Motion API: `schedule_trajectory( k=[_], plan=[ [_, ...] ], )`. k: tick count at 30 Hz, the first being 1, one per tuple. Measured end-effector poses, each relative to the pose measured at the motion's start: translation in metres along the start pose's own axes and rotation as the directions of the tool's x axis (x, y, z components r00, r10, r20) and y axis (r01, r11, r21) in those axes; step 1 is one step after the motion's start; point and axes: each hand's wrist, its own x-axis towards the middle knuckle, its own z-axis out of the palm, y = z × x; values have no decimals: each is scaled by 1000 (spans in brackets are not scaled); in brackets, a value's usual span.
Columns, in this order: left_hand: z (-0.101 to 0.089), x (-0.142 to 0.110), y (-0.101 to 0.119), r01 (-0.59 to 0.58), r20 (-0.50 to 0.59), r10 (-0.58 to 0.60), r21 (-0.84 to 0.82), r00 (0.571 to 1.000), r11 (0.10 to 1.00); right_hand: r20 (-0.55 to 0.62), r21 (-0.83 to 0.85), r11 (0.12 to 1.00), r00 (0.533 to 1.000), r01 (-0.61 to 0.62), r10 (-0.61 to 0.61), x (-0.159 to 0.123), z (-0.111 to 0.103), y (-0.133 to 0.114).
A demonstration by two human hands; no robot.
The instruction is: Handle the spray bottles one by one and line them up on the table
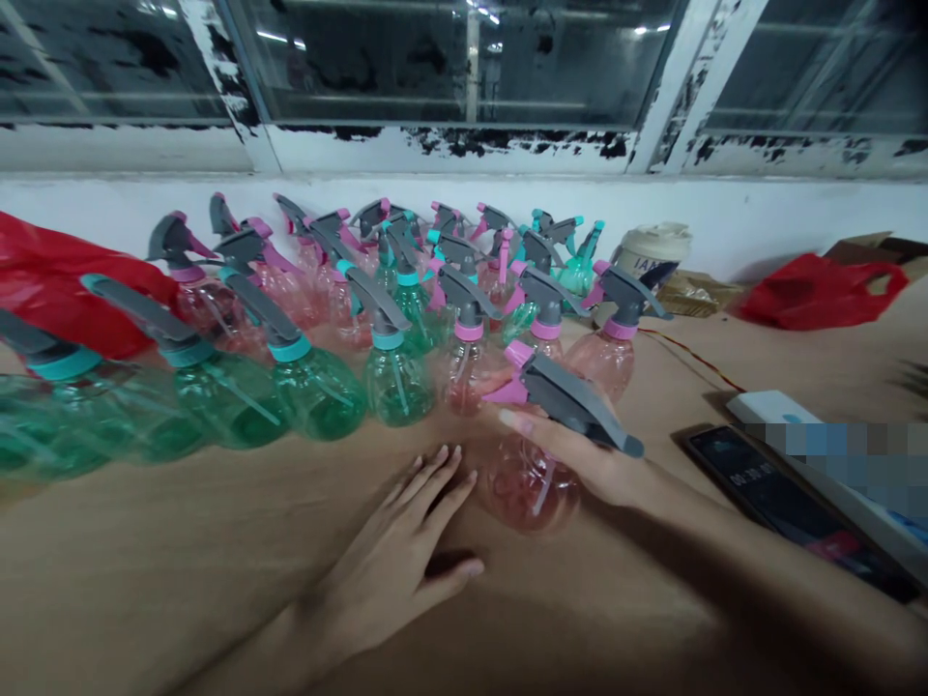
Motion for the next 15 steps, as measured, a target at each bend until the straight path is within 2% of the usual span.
schedule_trajectory(
  k=[6, 15],
  plan=[
    [1, -1, -1, 5, 10, -5, -10, 1000, 1000, -47, -84, 994, 997, 63, -67, 1, -2, -2],
    [2, 1, -1, -11, -16, 11, 9, 1000, 1000, -26, -31, 999, 999, -35, 34, -7, -2, 2]
  ],
)
